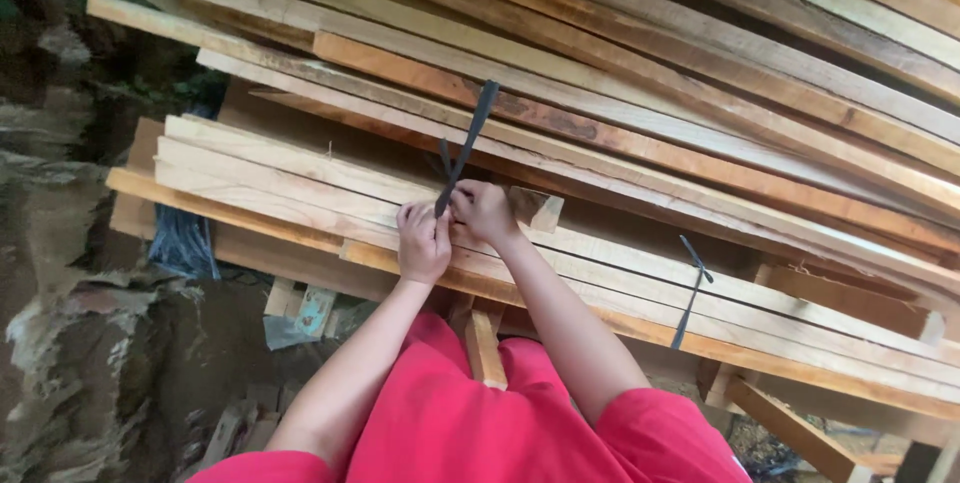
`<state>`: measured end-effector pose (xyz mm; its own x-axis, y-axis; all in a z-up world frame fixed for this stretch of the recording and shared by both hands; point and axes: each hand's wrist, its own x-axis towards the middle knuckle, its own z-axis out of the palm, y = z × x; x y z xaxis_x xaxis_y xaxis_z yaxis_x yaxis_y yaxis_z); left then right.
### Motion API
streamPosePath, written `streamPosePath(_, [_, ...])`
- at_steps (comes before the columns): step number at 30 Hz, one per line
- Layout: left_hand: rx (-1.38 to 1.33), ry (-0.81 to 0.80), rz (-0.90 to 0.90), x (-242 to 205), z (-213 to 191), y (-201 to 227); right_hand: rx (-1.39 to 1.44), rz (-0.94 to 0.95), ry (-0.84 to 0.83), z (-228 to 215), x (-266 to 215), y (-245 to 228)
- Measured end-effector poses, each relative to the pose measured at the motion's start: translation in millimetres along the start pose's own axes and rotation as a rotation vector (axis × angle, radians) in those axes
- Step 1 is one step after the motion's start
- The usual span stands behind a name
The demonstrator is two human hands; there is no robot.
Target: Bundling wooden planks together using plastic straps tied by hand.
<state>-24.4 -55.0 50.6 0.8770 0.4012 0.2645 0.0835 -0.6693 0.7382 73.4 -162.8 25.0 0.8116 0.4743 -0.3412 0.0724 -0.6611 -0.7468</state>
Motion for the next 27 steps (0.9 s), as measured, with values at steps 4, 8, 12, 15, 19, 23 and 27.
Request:
streamPosePath(4, [-0.019,0.000,0.014,-1.1,2.5,-0.2,-0.088,0.029,0.024,11.8,12.5,8.8])
streamPosePath(8, [-0.082,-0.014,-0.037,-0.2,4.1,-5.9,-0.125,0.308,-0.070,16.5,28.8,13.3])
streamPosePath(12, [-0.149,-0.030,-0.013,2.4,-5.1,-0.8,-0.112,0.438,-0.136,22.4,38.9,18.9])
streamPosePath(15, [-0.165,-0.054,0.040,4.8,-16.1,13.3,-0.089,0.514,-0.135,42.0,55.6,50.6])
streamPosePath(19, [-0.077,-0.035,0.099,8.3,-12.8,11.9,-0.018,0.415,-0.159,31.6,49.6,39.4])
streamPosePath(23, [-0.150,-0.044,-0.014,18.4,-20.8,20.2,-0.121,0.390,-0.113,17.8,32.6,15.9])
streamPosePath(27, [-0.012,-0.151,-0.236,31.8,1.6,-1.0,-0.165,0.364,-0.119,21.2,41.8,28.3])
